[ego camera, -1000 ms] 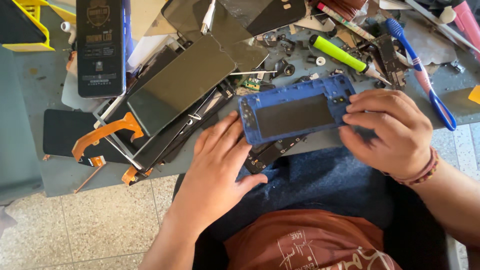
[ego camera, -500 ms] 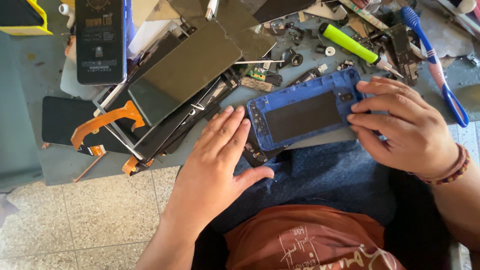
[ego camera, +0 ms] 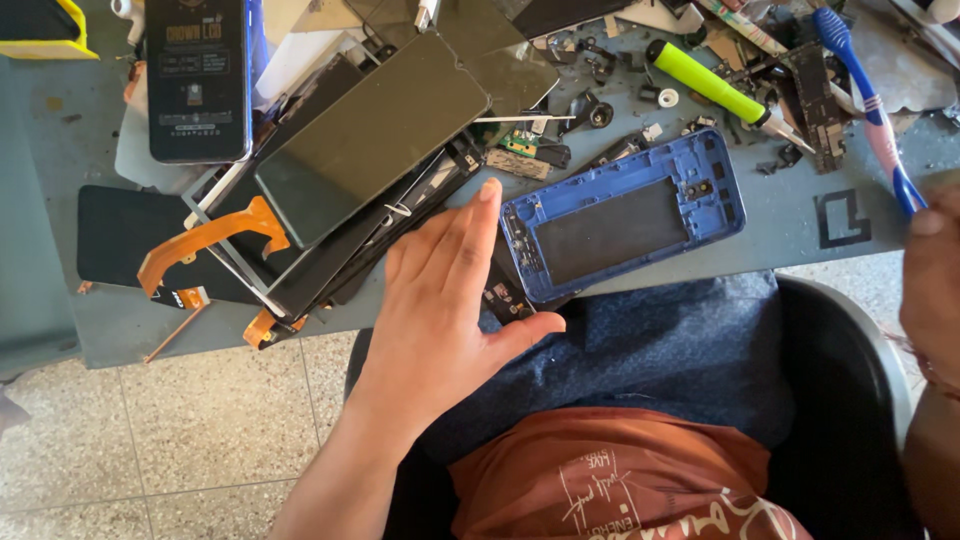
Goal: The person disassembles a smartphone, removes the back cover and internal metal frame, then uses tweezers to clean small components inside the blue chassis. The person handles the phone parts and tools on a cluttered workbench.
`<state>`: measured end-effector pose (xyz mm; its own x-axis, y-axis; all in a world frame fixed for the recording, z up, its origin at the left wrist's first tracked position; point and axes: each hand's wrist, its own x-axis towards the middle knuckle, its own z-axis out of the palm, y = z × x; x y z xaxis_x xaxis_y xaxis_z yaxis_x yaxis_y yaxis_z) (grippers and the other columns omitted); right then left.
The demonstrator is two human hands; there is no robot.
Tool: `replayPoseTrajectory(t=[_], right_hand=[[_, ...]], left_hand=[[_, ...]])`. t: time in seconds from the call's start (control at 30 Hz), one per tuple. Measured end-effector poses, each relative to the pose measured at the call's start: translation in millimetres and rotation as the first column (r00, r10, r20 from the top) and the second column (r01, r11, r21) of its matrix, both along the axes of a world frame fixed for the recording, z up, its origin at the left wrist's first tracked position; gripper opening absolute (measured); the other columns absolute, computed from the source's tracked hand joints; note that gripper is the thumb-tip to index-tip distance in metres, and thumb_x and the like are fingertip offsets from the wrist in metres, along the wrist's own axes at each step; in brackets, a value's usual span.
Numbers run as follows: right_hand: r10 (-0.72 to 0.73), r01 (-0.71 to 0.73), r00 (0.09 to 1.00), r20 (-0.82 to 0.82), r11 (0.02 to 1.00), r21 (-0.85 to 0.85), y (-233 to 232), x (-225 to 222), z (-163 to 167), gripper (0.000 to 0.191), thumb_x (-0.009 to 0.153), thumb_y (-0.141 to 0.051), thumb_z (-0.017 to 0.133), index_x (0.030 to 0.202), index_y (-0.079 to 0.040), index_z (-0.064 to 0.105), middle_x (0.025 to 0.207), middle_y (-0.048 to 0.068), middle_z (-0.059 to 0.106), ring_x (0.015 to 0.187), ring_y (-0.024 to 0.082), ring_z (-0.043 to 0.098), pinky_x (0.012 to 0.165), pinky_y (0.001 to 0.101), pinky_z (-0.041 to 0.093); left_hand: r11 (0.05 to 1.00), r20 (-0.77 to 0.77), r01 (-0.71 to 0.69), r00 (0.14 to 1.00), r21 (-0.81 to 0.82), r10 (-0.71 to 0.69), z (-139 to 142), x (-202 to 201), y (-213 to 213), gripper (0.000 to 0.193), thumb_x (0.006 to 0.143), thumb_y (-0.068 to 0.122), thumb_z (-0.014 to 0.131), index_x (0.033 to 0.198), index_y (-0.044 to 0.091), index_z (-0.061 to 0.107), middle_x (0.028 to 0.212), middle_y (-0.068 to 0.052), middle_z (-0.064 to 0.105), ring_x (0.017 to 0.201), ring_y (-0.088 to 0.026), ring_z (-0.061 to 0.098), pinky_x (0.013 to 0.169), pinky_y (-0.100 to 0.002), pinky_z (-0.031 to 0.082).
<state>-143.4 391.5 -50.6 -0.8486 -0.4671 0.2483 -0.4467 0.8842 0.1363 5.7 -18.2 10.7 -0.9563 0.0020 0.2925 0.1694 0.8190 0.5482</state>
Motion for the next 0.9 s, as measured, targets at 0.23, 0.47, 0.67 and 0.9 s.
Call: replayPoseTrajectory(t=[0.23, 0.47, 0.67, 0.9], right_hand=[[-0.174, 0.329, 0.906, 0.385, 0.863, -0.384, 14.8, -28.5, -1.5, 0.016, 0.117, -0.005, 0.053, 0.118, 0.008, 0.063, 0.081, 0.02, 0.064, 0.067, 0.027, 0.065, 0.057, 0.0349, 0.053], [-0.004, 0.191, 0.93, 0.367, 0.86, -0.473, 7.9, -39.9, 11.3, 0.021, 0.114, -0.009, 0.056, 0.126, 0.008, 0.057, 0.088, 0.022, 0.066, 0.076, 0.027, 0.07, 0.063, 0.0345, 0.058], [-0.072, 0.193, 0.93, 0.361, 0.93, -0.313, -3.8, -41.4, 22.0, 0.021, 0.115, -0.011, 0.057, 0.128, 0.005, 0.062, 0.082, 0.021, 0.066, 0.063, 0.026, 0.066, 0.052, 0.035, 0.053], [0.067, 0.04, 0.971, 0.228, 0.899, -0.437, -19.8, -66.8, 19.6, 0.015, 0.124, -0.014, 0.059, 0.121, 0.0, 0.063, 0.094, 0.017, 0.067, 0.076, 0.02, 0.064, 0.067, 0.0315, 0.053]], left_hand=[[1.0, -0.037, -0.021, 0.999, -0.018, 0.021, -2.9, 0.4, 0.9, 0.104, 0.081, 0.047, 0.088, 0.156, -0.001, 0.033, 0.144, -0.014, 0.061, 0.134, -0.032, 0.054, 0.11, -0.048, 0.039], [0.999, -0.067, -0.025, 0.997, -0.048, 0.022, -5.3, -0.1, 0.3, 0.102, 0.081, 0.045, 0.088, 0.155, -0.001, 0.035, 0.142, -0.013, 0.061, 0.133, -0.032, 0.055, 0.111, -0.048, 0.039], [0.996, -0.092, -0.023, 0.996, -0.083, 0.016, -6.2, 0.2, 0.3, 0.1, 0.082, 0.045, 0.088, 0.155, 0.0, 0.036, 0.139, -0.015, 0.062, 0.131, -0.033, 0.056, 0.109, -0.048, 0.039], [0.994, -0.107, -0.032, 0.994, -0.101, 0.021, -7.8, -0.9, 1.5, 0.097, 0.083, 0.046, 0.087, 0.153, -0.001, 0.039, 0.137, -0.015, 0.062, 0.128, -0.034, 0.057, 0.108, -0.048, 0.041]])
